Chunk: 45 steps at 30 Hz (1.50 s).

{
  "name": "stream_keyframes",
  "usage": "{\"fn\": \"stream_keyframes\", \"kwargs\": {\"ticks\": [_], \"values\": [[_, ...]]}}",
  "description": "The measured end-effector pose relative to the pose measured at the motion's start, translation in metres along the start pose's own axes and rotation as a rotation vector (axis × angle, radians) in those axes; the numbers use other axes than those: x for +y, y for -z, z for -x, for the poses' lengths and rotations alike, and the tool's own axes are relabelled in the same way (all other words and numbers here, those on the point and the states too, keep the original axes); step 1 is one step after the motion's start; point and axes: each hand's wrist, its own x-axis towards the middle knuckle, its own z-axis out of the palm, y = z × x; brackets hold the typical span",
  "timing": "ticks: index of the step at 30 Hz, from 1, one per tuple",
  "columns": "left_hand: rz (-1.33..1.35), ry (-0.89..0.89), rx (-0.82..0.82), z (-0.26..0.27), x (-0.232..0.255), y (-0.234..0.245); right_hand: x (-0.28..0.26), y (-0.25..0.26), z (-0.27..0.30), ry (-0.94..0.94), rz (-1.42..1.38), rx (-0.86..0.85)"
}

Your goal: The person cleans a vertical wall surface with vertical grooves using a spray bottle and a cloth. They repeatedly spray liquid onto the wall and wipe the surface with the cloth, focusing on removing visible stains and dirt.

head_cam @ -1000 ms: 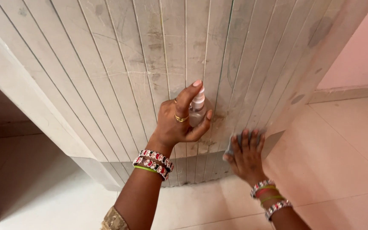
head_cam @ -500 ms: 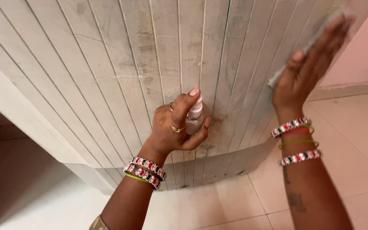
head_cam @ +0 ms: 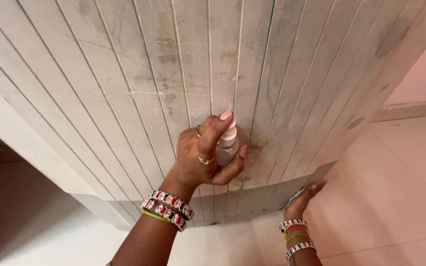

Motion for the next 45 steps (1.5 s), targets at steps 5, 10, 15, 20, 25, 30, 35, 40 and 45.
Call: {"fn": "stream_keyframes", "kwargs": {"ticks": [5,10,15,20,25,30,35,40,45], "values": [[0.007,0.003,0.009,-0.001,0.000,-0.002,0.028,0.018,-0.003,-0.488,-0.340,0.068],[0.009,0.050,-0.016,-0.001,0.002,-0.001,-0.081,-0.005,-0.063,-0.251,-0.329,-0.057],[0.021,0.069,-0.029,-0.004,0.004,0.001,-0.244,-0.058,-0.122,0.311,-0.273,-0.263],[0.017,0.071,-0.034,-0.004,0.004,0.002,-0.349,-0.122,-0.122,0.883,0.176,-0.265],[0.013,0.080,-0.033,-0.003,0.006,0.002,-0.363,-0.134,-0.083,1.062,0.442,-0.171],[0.003,0.060,-0.021,-0.003,0.004,-0.001,-0.325,-0.113,-0.086,0.946,0.375,-0.122],[0.001,0.017,-0.003,-0.003,0.002,-0.002,-0.229,-0.076,-0.081,0.692,0.277,-0.069],[-0.013,0.013,-0.001,0.000,0.000,-0.004,-0.094,-0.033,-0.038,0.367,0.228,-0.043],[-0.015,0.008,0.005,-0.001,0.001,-0.004,-0.001,0.000,0.012,-0.121,0.075,-0.041]]}}
